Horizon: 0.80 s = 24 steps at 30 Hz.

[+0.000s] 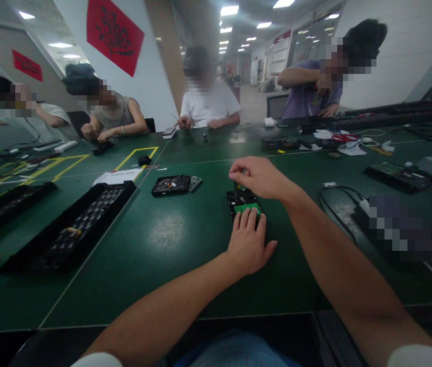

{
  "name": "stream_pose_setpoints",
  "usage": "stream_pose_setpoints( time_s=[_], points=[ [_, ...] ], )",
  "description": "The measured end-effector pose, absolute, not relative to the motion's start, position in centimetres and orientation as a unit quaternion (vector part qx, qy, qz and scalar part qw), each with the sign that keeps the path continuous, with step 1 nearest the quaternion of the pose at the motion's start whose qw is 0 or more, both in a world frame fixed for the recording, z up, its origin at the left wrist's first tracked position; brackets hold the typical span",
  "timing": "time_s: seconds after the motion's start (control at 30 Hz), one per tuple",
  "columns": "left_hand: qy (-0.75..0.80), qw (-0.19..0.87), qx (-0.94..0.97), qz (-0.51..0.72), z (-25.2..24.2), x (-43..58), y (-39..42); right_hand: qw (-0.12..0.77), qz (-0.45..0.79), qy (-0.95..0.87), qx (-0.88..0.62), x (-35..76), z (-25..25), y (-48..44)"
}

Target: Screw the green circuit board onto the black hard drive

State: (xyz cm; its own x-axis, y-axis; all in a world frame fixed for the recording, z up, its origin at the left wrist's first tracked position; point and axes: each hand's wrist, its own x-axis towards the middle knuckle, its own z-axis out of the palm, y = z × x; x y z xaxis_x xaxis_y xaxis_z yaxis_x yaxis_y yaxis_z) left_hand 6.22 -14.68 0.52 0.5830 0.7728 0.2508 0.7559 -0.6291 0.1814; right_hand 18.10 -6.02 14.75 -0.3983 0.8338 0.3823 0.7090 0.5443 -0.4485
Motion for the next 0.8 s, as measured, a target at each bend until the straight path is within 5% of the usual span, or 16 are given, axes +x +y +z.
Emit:
stream_pose_setpoints(
  time_s=[0.8],
  points=[
    [0.428,0.033,0.89,0.153,0.36,6.26,-14.62,0.29,0.079,-0.823,-0.483,17.91,14.67,-6.0]
  ],
)
